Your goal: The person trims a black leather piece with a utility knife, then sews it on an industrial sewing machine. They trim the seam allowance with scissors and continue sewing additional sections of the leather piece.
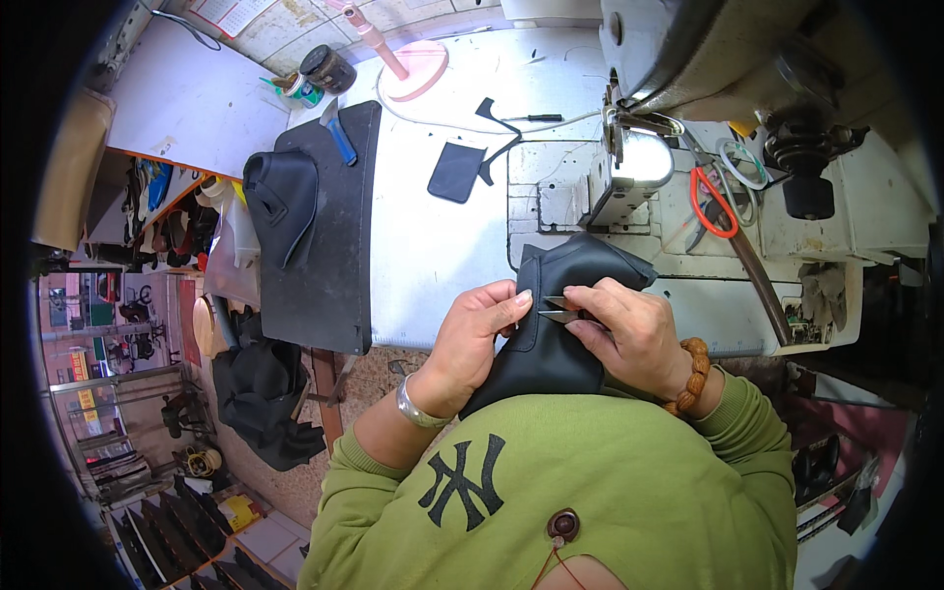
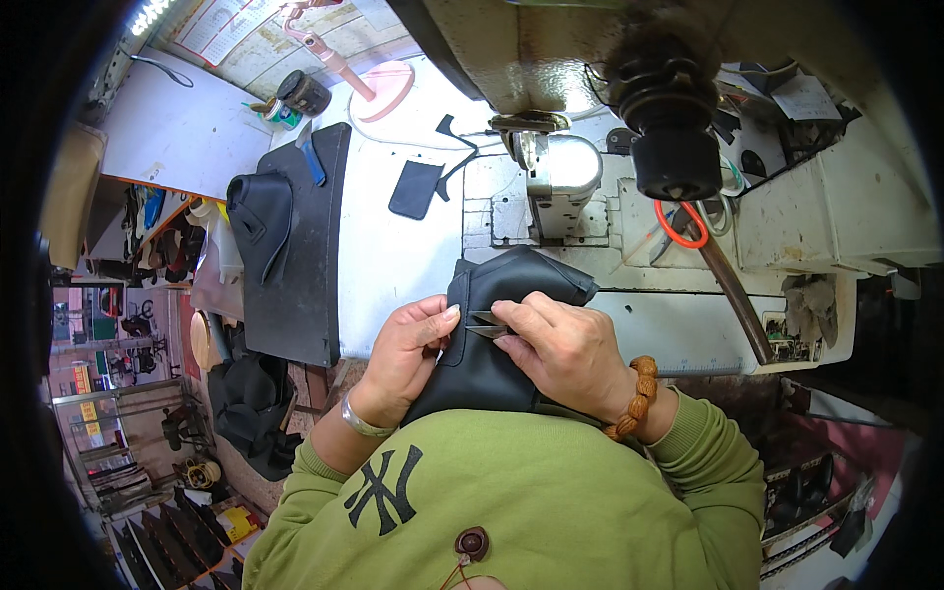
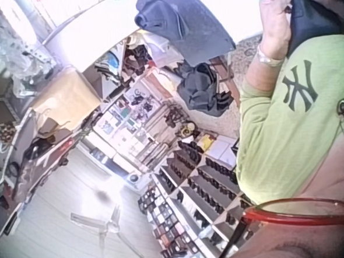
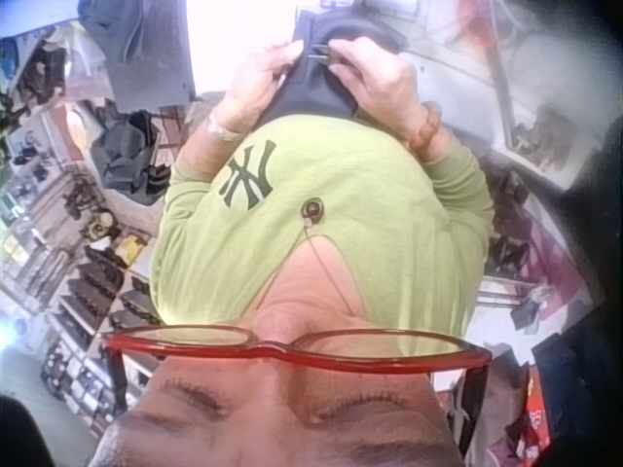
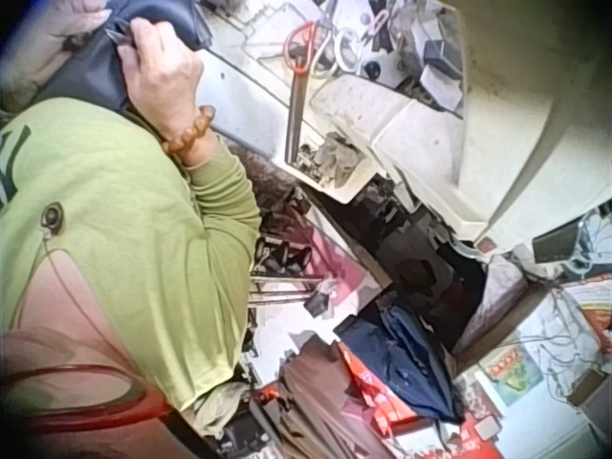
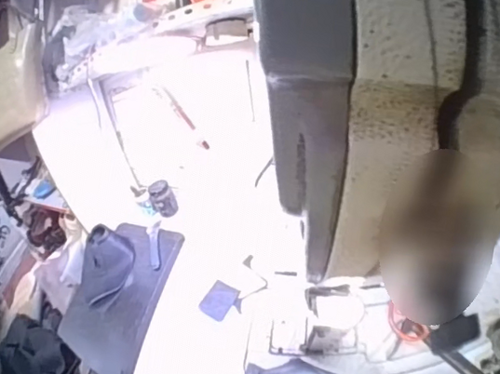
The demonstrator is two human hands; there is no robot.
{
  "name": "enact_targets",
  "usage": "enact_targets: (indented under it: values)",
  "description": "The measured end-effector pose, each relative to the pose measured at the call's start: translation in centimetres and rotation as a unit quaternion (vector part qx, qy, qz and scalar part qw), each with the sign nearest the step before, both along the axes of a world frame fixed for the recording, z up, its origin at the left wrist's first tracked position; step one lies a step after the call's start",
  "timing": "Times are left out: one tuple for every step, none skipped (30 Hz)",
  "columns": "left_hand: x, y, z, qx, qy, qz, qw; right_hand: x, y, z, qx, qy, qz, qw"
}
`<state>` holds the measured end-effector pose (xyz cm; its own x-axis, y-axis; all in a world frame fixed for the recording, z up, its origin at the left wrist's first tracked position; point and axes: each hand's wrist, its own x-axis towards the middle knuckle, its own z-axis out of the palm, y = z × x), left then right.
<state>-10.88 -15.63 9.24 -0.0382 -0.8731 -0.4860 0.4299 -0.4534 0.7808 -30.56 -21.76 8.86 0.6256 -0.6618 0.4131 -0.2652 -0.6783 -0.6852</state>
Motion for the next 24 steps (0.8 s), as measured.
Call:
enact_targets:
  values:
    - [0.0, 0.0, -0.1, -0.003, -0.009, 0.002, 1.0, 0.0, 0.0, 0.1, -0.002, 0.004, -0.001, 1.0]
    - [0.0, 0.1, -0.2, -0.006, -0.018, 0.004, 1.0, 0.0, 0.0, 0.1, 0.003, 0.014, -0.001, 1.0]
    - [0.0, 0.1, -0.2, -0.012, -0.015, 0.002, 1.0, -0.1, 0.0, 0.2, -0.002, 0.012, -0.002, 1.0]
    - [0.1, 0.1, -0.2, -0.018, -0.012, 0.0, 1.0, -0.1, 0.1, 0.2, 0.0, 0.016, -0.002, 1.0]
    - [0.1, 0.1, -0.2, -0.024, -0.009, -0.001, 1.0, -0.1, 0.1, 0.2, 0.005, 0.02, -0.003, 1.0]
    - [0.1, 0.1, -0.2, -0.018, -0.005, 0.001, 1.0, 0.0, 0.1, 0.2, 0.004, 0.012, -0.003, 1.0]
    - [0.1, 0.2, -0.2, -0.012, -0.001, 0.003, 1.0, 0.0, 0.1, 0.1, 0.006, 0.004, -0.004, 1.0]
    - [0.1, 0.2, -0.3, -0.009, 0.0, 0.003, 1.0, 0.1, 0.1, 0.1, 0.014, 0.004, -0.001, 1.0]
    - [0.1, 0.2, -0.3, -0.003, 0.004, 0.007, 1.0, 0.1, 0.2, 0.0, 0.013, -0.005, -0.002, 1.0]
    - [0.1, 0.3, -0.4, -0.001, 0.005, 0.008, 1.0, 0.1, 0.2, -0.1, 0.018, -0.008, 0.0, 1.0]
    - [0.1, 0.3, -0.4, -0.007, 0.007, 0.007, 1.0, 0.2, 0.3, -0.2, 0.028, -0.009, -0.001, 1.0]
    - [0.1, 0.3, -0.6, -0.006, -0.002, 0.003, 1.0, 0.3, 0.4, -0.2, 0.074, -0.038, 0.005, 0.996]
    - [0.1, 0.2, -0.7, -0.014, -0.011, -0.002, 1.0, 0.4, 0.6, -0.3, 0.125, -0.065, 0.008, 0.99]
    - [0.1, 0.2, -0.9, -0.032, -0.018, -0.006, 0.999, 0.5, 0.7, -0.4, 0.178, -0.093, 0.011, 0.98]
    - [0.0, 0.2, -1.1, -0.022, -0.017, -0.011, 1.0, 0.6, 0.9, -0.4, 0.214, -0.121, 0.012, 0.969]
    - [-0.1, 0.2, -1.3, -0.021, -0.015, -0.014, 1.0, 0.7, 1.0, -0.4, 0.252, -0.148, 0.011, 0.956]
    - [-0.2, 0.2, -1.4, -0.004, -0.024, -0.021, 0.999, 0.7, 1.0, -0.3, 0.28, -0.181, 0.014, 0.943]
    - [-0.3, 0.2, -1.4, -0.003, -0.008, -0.016, 1.0, 0.8, 0.9, -0.4, 0.334, -0.231, -0.002, 0.914]
    - [-0.3, 0.3, -1.4, -0.008, -0.017, -0.005, 1.0, 0.7, 0.9, -0.3, 0.376, -0.265, -0.013, 0.888]
    - [-0.4, 0.3, -1.3, -0.004, -0.032, 0.004, 0.999, 0.7, 0.7, -0.3, 0.369, -0.282, -0.02, 0.885]
    - [-0.4, 0.3, -1.2, -0.006, -0.047, 0.015, 0.999, 0.6, 0.6, -0.2, 0.36, -0.29, -0.024, 0.886]
    - [-0.4, 0.4, -1.1, -0.004, -0.045, 0.018, 0.999, 0.4, 0.5, -0.1, 0.325, -0.247, -0.007, 0.913]
    - [-0.4, 0.4, -0.9, -0.009, -0.042, 0.022, 0.999, 0.3, 0.5, 0.1, 0.292, -0.187, -0.007, 0.938]
    - [-0.3, 0.3, -0.8, -0.023, -0.035, 0.026, 0.999, 0.4, 0.5, 0.1, 0.319, -0.124, 0.01, 0.94]
